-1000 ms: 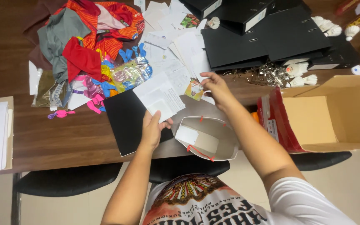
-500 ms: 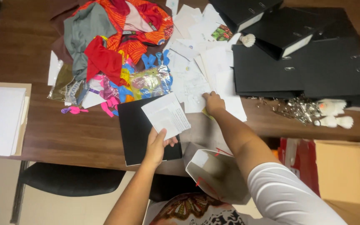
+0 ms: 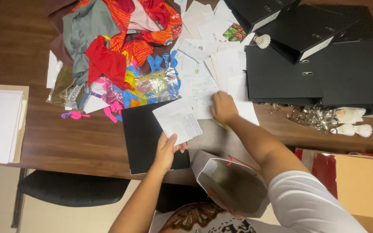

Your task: The person sorts through a pile of small white papers and receipts on a cluttered table, picking them up, folding them, and placing them into a white paper bag. The person also moves a cardboard box and handles a black binder during the process.

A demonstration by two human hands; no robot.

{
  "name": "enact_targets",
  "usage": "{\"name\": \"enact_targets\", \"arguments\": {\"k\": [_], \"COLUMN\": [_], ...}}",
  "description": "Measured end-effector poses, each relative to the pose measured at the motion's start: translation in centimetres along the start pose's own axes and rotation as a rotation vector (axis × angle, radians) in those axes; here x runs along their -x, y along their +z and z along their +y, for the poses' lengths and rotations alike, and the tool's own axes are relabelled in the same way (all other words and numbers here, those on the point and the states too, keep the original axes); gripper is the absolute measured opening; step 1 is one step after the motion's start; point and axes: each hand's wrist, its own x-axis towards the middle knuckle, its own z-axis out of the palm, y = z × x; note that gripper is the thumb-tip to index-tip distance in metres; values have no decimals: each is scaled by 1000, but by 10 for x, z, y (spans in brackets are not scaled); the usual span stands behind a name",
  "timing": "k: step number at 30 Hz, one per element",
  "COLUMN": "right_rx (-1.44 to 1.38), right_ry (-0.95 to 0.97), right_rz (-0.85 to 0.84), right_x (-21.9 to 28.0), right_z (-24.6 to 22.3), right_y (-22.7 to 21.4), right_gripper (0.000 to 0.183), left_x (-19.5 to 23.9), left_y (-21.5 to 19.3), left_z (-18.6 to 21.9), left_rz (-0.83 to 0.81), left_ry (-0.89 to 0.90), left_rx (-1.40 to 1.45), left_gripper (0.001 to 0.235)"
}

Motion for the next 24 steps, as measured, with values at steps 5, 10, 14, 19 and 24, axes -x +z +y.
{"name": "enact_targets", "arguments": {"k": [5,10,14,19,24], "right_rx": [26,47,151,246,-658], "right_ry": [-67,-29,-138,-173,360], "right_rz": [1,-88,-19,71,138], "right_x": [58,67,60,54,49], "right_z": [8,12,22,14,-13], "right_y": [48,83,114,118,11], "right_gripper": [97,99,81,69,52], "left_x": [1,9,13,14,14], "left_y": [5,15,23,18,15], "left_z": [-10,-7,-1,-5,-1], "left_rz": [-43,-44,-53,-58,-53], "left_ry": [15,-16,-28,-28,2], "left_rx": [-11,-15,-42,-41,1], "left_gripper": [29,28,30,30,29]}}
